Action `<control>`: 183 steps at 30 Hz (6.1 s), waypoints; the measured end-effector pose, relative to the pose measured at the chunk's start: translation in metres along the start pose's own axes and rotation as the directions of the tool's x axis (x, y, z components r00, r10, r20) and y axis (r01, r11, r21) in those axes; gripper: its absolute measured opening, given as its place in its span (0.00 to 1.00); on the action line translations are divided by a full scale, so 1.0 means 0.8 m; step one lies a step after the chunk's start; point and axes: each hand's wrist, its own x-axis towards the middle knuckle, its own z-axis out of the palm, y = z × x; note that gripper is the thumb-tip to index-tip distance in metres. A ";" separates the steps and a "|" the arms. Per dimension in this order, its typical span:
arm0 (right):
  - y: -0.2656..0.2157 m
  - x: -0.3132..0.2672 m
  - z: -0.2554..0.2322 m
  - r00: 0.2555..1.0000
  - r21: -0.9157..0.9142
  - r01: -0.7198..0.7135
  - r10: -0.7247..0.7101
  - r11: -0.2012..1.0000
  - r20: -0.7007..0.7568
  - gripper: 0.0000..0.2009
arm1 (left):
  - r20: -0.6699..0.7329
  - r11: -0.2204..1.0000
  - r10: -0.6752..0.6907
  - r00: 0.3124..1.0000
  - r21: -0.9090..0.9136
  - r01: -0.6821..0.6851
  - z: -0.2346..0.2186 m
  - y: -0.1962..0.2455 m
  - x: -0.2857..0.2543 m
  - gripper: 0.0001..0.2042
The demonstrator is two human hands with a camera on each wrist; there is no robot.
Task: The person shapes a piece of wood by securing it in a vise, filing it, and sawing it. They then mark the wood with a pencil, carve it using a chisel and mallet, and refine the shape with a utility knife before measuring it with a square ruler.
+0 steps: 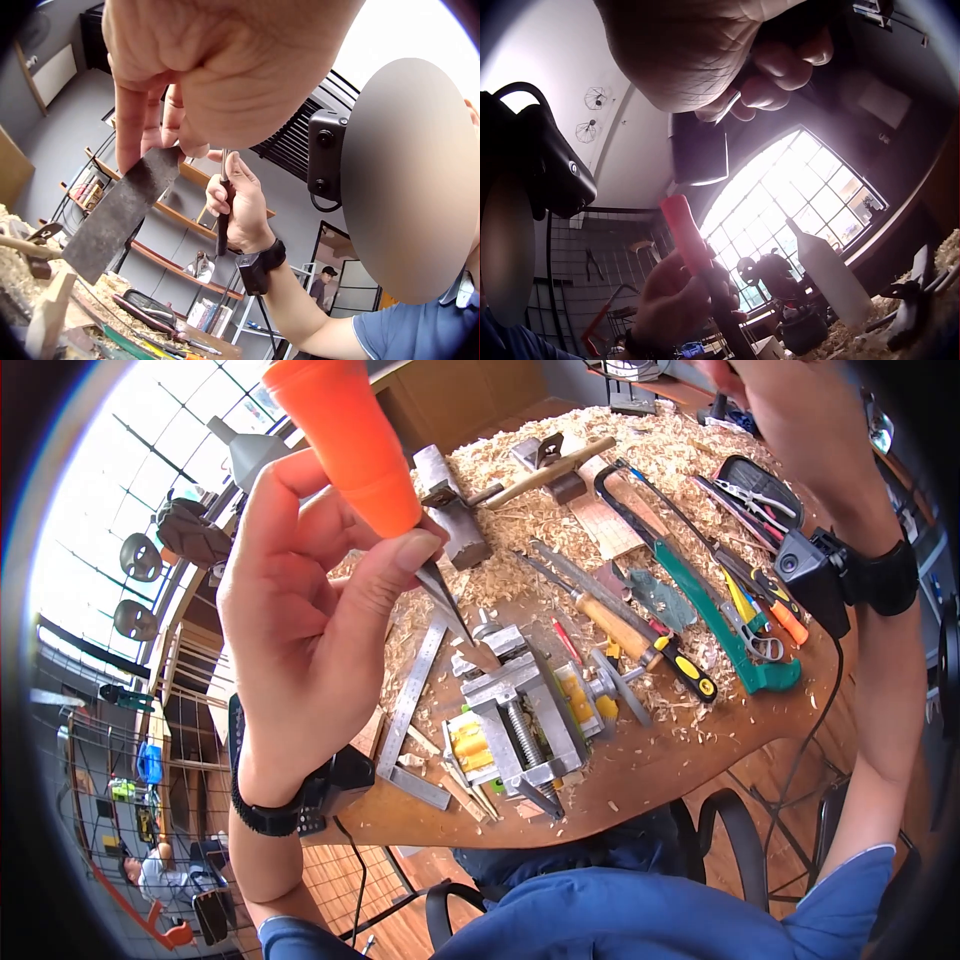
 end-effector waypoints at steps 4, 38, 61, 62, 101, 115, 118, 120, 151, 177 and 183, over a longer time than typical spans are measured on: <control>-0.001 0.005 -0.001 0.997 -0.028 0.059 -0.060 0.998 -0.055 0.17 | -0.007 0.999 -0.003 1.000 -0.046 0.002 0.001 -0.002 0.001 0.22; 0.019 -0.006 -0.029 0.986 -0.017 0.158 -0.157 0.987 0.047 0.16 | 0.023 0.999 -0.038 0.999 -0.023 0.038 0.003 0.018 -0.004 0.22; -0.002 -0.006 -0.036 0.989 -0.044 0.129 -0.126 0.991 0.077 0.17 | 0.020 0.999 -0.027 0.999 -0.040 0.028 0.003 0.015 -0.002 0.21; -0.005 -0.005 -0.038 0.988 -0.053 0.136 -0.131 0.989 0.080 0.16 | 0.017 0.998 -0.026 1.000 -0.050 0.027 0.003 0.014 -0.002 0.21; -0.035 0.032 -0.021 0.969 -0.110 0.186 -0.163 0.976 0.187 0.14 | 0.030 0.995 -0.083 0.996 -0.046 0.084 0.004 0.011 0.000 0.21; -0.039 0.033 -0.016 0.969 -0.093 0.179 -0.159 0.979 0.190 0.14 | 0.057 0.994 -0.103 0.993 -0.027 0.104 0.007 0.013 0.019 0.20; -0.039 0.034 -0.015 0.969 -0.092 0.181 -0.161 0.979 0.188 0.14 | 0.080 0.995 -0.095 0.992 0.004 0.095 0.006 0.011 0.018 0.21; -0.039 0.036 -0.014 0.972 -0.089 0.174 -0.157 0.981 0.173 0.15 | 0.086 0.995 -0.093 0.992 0.042 0.089 0.006 0.013 0.019 0.22; -0.029 0.033 -0.019 0.979 -0.094 0.157 -0.142 0.983 0.148 0.13 | 0.105 0.990 -0.131 0.986 0.061 0.125 0.010 0.012 0.020 0.21; -0.048 0.037 -0.015 0.973 -0.252 0.187 -0.144 0.949 0.182 0.16 | 0.116 0.992 -0.128 0.985 0.035 0.125 0.010 0.006 0.019 0.21; -0.077 0.040 -0.013 0.977 -0.205 -0.035 0.076 0.978 0.199 0.16 | 0.108 0.993 -0.122 0.987 0.013 0.121 0.011 0.001 0.016 0.22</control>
